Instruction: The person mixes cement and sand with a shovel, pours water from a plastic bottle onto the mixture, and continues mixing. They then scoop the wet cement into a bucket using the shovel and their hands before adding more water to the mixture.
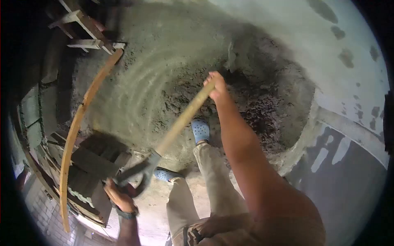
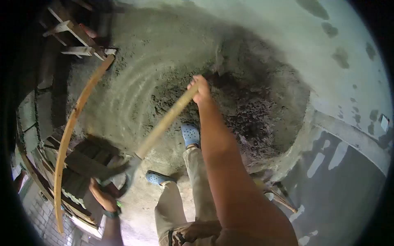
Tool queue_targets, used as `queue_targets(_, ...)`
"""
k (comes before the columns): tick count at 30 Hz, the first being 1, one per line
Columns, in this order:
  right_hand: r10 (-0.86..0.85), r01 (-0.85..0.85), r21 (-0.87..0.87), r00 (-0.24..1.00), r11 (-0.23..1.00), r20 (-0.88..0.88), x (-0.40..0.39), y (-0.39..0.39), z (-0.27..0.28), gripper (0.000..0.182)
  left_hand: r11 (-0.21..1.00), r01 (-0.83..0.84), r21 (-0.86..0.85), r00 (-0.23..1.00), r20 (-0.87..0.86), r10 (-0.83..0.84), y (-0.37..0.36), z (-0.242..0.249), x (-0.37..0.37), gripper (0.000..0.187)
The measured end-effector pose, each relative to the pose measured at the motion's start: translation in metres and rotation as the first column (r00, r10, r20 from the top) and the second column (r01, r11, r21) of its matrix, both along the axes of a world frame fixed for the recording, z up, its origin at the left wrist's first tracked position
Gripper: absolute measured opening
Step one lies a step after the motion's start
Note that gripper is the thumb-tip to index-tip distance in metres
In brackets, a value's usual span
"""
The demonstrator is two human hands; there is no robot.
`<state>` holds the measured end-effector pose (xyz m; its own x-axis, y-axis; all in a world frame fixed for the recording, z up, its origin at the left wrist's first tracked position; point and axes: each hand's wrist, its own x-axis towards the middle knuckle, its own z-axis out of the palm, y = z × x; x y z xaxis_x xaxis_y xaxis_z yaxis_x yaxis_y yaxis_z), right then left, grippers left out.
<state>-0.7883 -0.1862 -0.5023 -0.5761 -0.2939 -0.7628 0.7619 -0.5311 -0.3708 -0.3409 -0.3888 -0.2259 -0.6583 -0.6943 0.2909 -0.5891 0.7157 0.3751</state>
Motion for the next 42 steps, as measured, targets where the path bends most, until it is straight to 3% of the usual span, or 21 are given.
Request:
queue_targets(2, 0.0, -0.001, -0.045, 1.0, 0.999, -0.017, 0.041, 0.013, 0.043, 0.025, 0.888, -0.161, 0.431, 0.975, -0.071, 0.211, 0.018, 0.029, 0.08, 0.034)
queue_targets(6, -0.141, 0.15, -0.044, 0.977, 0.988, 0.162, 0.132, 0.037, 0.109, 0.026, 0.961, 0.076, 0.264, 0.994, 0.05, -0.093, -0.006, 0.108, 0.152, 0.046)
queue_targets(7, -0.147, 0.156, -0.058, 0.978, 0.986, 0.147, 0.142, 0.038, 0.135, 0.026, 0.887, 0.176, 0.427, 0.984, -0.06, -0.166, 0.001, 0.133, 0.163, 0.046)
queue_targets(8, -0.109, 0.108, 0.013, 0.984, 0.994, 0.142, 0.155, 0.039, 0.161, 0.026, 0.774, 0.267, 0.574, 0.964, -0.171, -0.205, 0.009, 0.156, 0.176, 0.046)
queue_targets(9, -0.068, 0.056, 0.086, 0.987, 0.995, 0.145, 0.17, 0.045, 0.187, 0.026, 0.745, 0.359, 0.563, 0.933, -0.182, -0.312, 0.02, 0.197, 0.161, 0.044)
queue_targets(11, 0.044, -0.043, -0.032, 0.998, 0.999, 0.046, 0.191, 0.063, 0.211, 0.023, 0.638, 0.492, 0.592, 0.852, -0.177, -0.493, 0.035, 0.283, 0.127, 0.044)
queue_targets(12, 0.143, -0.142, -0.016, 0.989, 0.99, 0.048, 0.207, 0.066, 0.235, 0.028, 0.683, 0.516, 0.517, 0.854, -0.243, -0.461, 0.043, 0.312, 0.122, 0.045)
queue_targets(13, 0.244, -0.244, -0.001, 0.968, 0.97, 0.061, 0.229, 0.073, 0.259, 0.036, 0.715, 0.564, 0.413, 0.826, -0.258, -0.502, 0.041, 0.325, 0.142, 0.04)
queue_targets(14, 0.412, -0.416, 0.204, 0.909, 0.886, 0.064, 0.249, 0.081, 0.299, 0.055, 0.705, 0.578, 0.41, 0.814, -0.233, -0.532, 0.034, 0.341, 0.157, 0.038)
queue_targets(15, 0.425, -0.428, 0.196, 0.903, 0.882, 0.062, 0.267, 0.091, 0.329, 0.055, 0.741, 0.607, 0.288, 0.795, -0.207, -0.57, 0.028, 0.352, 0.164, 0.034)
queue_targets(17, 0.728, -0.638, 0.552, 0.681, 0.537, 0.08, 0.302, 0.117, 0.382, 0.062, 0.69, 0.66, 0.296, 0.747, -0.157, -0.646, 0.029, 0.384, 0.158, 0.042)
queue_targets(19, 0.77, -0.629, 0.597, 0.637, 0.498, 0.028, 0.325, 0.151, 0.442, 0.055, 0.688, 0.672, 0.275, 0.73, -0.087, -0.678, 0.051, 0.389, 0.159, 0.049)
queue_targets(23, 0.858, -0.515, 0.764, 0.506, 0.389, -0.095, 0.389, 0.187, 0.598, 0.049, 0.64, 0.518, 0.567, 0.769, 0.019, -0.639, 0.101, 0.412, 0.144, 0.062)
queue_targets(25, 0.863, -0.461, 0.746, 0.402, 0.48, -0.306, 0.423, 0.193, 0.656, 0.042, 0.531, 0.584, 0.614, 0.715, -0.08, -0.694, 0.133, 0.417, 0.133, 0.06)
queue_targets(27, 0.852, -0.479, 0.721, 0.418, 0.501, -0.314, 0.455, 0.192, 0.688, 0.043, 0.464, 0.682, 0.566, 0.669, -0.225, -0.708, 0.173, 0.418, 0.121, 0.06)
queue_targets(29, 0.827, -0.473, 0.698, 0.458, 0.537, -0.326, 0.471, 0.195, 0.695, 0.044, 0.44, 0.725, 0.53, 0.638, -0.276, -0.719, 0.197, 0.42, 0.113, 0.06)
queue_targets(31, 0.608, -0.343, 0.62, 0.743, 0.705, -0.28, 0.472, 0.206, 0.686, 0.047, 0.374, 0.746, 0.552, 0.598, -0.307, -0.74, 0.214, 0.424, 0.102, 0.06)
queue_targets(32, 0.529, -0.294, 0.601, 0.808, 0.743, -0.259, 0.469, 0.217, 0.666, 0.051, 0.419, 0.734, 0.534, 0.613, -0.256, -0.748, 0.218, 0.426, 0.102, 0.058)
queue_targets(37, 0.546, -0.399, 0.587, 0.833, 0.704, -0.089, 0.448, 0.235, 0.56, 0.062, 0.449, 0.658, 0.605, 0.626, -0.108, -0.772, 0.215, 0.422, 0.109, 0.061)
queue_targets(39, 0.565, -0.531, 0.376, 0.825, 0.759, 0.026, 0.438, 0.224, 0.491, 0.065, 0.493, 0.567, 0.66, 0.663, -0.011, -0.748, 0.218, 0.425, 0.113, 0.064)
queue_targets(42, 0.598, -0.619, 0.111, 0.782, 0.778, 0.176, 0.421, 0.187, 0.454, 0.063, 0.511, 0.526, 0.68, 0.688, 0.014, -0.726, 0.233, 0.417, 0.116, 0.059)
